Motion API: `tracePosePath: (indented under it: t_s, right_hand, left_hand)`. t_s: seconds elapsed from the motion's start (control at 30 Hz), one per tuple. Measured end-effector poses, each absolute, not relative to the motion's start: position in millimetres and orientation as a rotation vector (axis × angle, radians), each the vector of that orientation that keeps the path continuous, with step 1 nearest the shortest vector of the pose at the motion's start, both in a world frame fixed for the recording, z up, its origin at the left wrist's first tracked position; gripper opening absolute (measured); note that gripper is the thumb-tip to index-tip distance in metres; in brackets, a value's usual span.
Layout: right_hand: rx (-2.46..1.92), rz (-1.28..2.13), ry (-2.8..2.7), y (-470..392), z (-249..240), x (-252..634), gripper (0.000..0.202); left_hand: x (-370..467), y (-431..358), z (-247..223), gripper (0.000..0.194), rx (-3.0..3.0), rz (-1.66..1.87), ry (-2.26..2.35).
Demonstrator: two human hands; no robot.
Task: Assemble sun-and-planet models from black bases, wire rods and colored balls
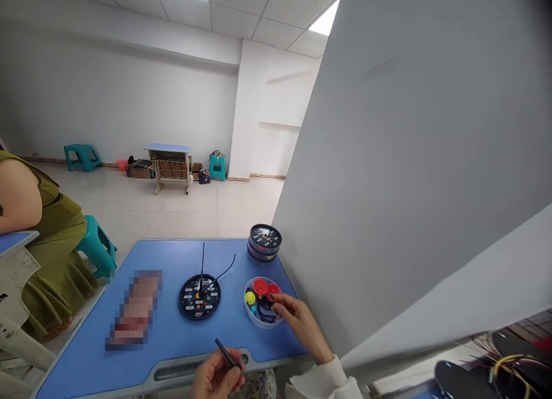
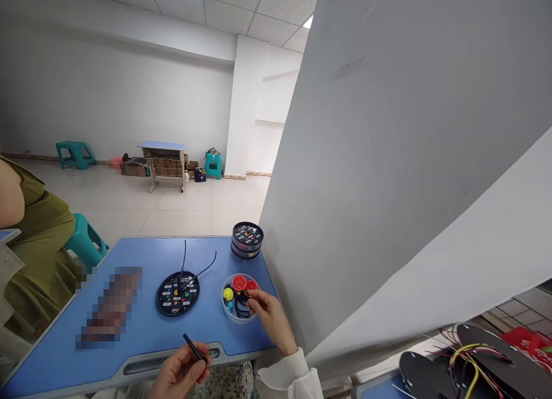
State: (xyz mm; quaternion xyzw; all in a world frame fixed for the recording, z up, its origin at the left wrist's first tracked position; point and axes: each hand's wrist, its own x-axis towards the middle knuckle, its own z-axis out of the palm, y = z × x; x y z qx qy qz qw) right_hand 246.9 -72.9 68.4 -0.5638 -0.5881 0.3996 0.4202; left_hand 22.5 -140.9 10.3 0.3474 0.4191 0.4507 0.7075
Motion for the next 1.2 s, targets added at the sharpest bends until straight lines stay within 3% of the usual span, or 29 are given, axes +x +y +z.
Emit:
tracePosePath:
  t_s: [0.13, 0.5, 0.93, 1.1, 1.2]
  right_hand:
    - [-1.277, 1.223, -1.103, -87, 70, 245, 0.037]
    - [-1.054, 1.501, -0.765, -122, 58, 199, 0.036]
    - [-1.037, 1.453, -0.68, -134, 43, 183, 0.055]
    - [-1.058, 1.455, -0.666, -136, 46, 183, 0.052]
    - [-1.08, 1.482, -0.666, -137, 51, 181, 0.043]
  left_hand:
    - [26, -142, 19, 0.052, 0.775, 0.991, 0.88]
    - [30, -147, 23, 0.047, 0.83, 0.989, 0.854]
    - [21, -146, 37, 0.047, 0.893, 1.0, 0.914]
    - [19, -150, 30, 0.056, 1.163, 0.943, 1.05]
    - [17, -155, 29, 0.051, 1.405, 0.933, 1.249]
